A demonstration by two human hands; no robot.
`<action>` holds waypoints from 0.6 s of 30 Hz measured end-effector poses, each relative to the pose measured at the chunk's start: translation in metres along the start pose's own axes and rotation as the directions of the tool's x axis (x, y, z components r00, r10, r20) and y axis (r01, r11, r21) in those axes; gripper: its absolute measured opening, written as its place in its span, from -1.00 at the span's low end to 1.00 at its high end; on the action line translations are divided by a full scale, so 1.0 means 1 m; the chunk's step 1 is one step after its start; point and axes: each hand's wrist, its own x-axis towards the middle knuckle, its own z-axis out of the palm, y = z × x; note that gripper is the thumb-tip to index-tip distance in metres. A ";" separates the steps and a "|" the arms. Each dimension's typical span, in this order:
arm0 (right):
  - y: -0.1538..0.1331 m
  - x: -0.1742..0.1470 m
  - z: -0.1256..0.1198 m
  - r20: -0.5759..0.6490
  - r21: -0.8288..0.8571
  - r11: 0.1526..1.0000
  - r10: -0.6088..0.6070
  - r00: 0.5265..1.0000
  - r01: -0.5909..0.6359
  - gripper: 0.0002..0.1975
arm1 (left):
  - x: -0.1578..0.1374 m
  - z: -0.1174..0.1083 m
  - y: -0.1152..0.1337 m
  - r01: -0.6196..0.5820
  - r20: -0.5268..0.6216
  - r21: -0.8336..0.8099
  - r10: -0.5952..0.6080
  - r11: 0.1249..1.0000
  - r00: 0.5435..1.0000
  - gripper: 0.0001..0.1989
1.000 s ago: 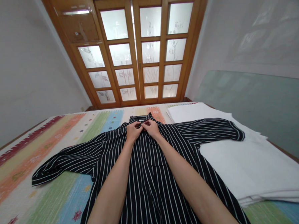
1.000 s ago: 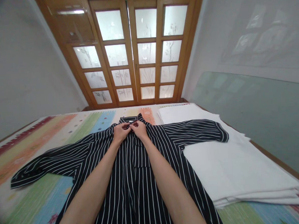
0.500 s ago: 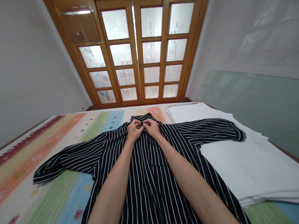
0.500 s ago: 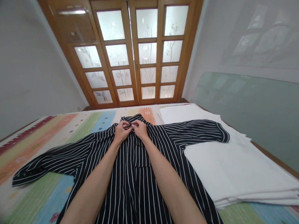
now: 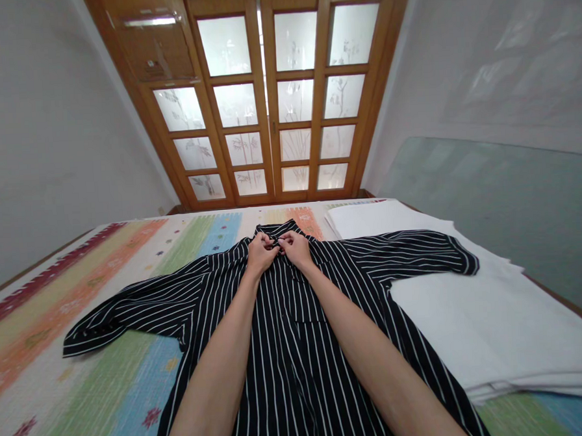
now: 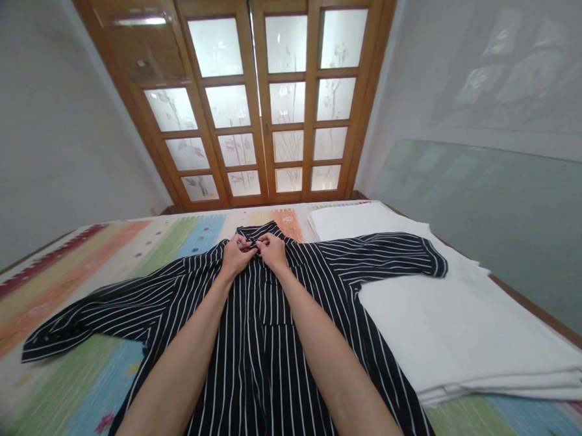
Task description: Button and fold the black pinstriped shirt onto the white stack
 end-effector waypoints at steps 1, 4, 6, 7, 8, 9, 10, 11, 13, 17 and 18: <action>0.000 0.000 0.000 -0.006 -0.004 1.000 -0.004 1.000 0.004 -0.98 | 0.000 0.000 0.000 -0.005 -0.001 0.008 0.005 1.000 1.000 -0.67; -0.001 -0.001 0.001 -0.027 -0.011 1.000 -0.012 1.000 0.012 -0.97 | 0.000 0.000 0.001 -0.002 0.002 0.016 0.002 1.000 1.000 -0.66; -0.002 -0.001 0.002 -0.036 -0.008 1.000 -0.007 0.999 0.007 -0.97 | -0.001 0.000 0.002 0.016 0.007 0.001 -0.016 1.000 1.000 -0.65; -0.002 -0.001 0.002 -0.039 -0.004 1.000 -0.002 0.999 0.002 -0.97 | -0.001 0.000 0.002 0.022 0.007 -0.007 -0.022 1.000 1.000 -0.65; -0.002 -0.001 0.002 -0.041 0.002 1.000 0.004 0.999 -0.003 -0.97 | -0.001 -0.001 0.003 0.025 0.003 -0.010 -0.025 1.000 1.000 -0.65; -0.003 -0.002 0.001 -0.042 0.009 1.000 0.009 0.999 -0.009 -0.98 | -0.001 -0.001 0.003 0.025 -0.003 -0.006 -0.025 1.000 1.000 -0.65; -0.003 -0.002 0.001 -0.043 0.014 1.000 0.013 0.999 -0.013 -0.98 | -0.001 -0.002 0.004 0.022 -0.009 0.004 -0.022 1.000 1.000 -0.66; -0.004 -0.002 0.001 -0.042 0.015 1.000 0.017 0.999 -0.017 -0.98 | -0.001 -0.002 0.004 0.020 -0.014 0.017 -0.020 1.000 1.000 -0.66; -0.005 -0.002 0.001 -0.035 0.012 1.000 0.026 0.999 -0.026 -0.98 | -0.001 -0.003 0.005 0.020 -0.020 0.042 -0.019 0.999 1.000 -0.68; -0.005 -0.002 0.000 -0.015 0.049 0.999 0.022 1.000 -0.021 -0.94 | -0.001 -0.003 0.005 0.060 -0.047 0.040 -0.058 0.997 0.997 -0.66; -0.005 -0.002 0.000 -0.009 0.076 0.997 0.019 1.000 -0.018 -0.91 | -0.001 -0.003 0.005 0.073 -0.055 0.028 -0.071 0.997 0.996 -0.65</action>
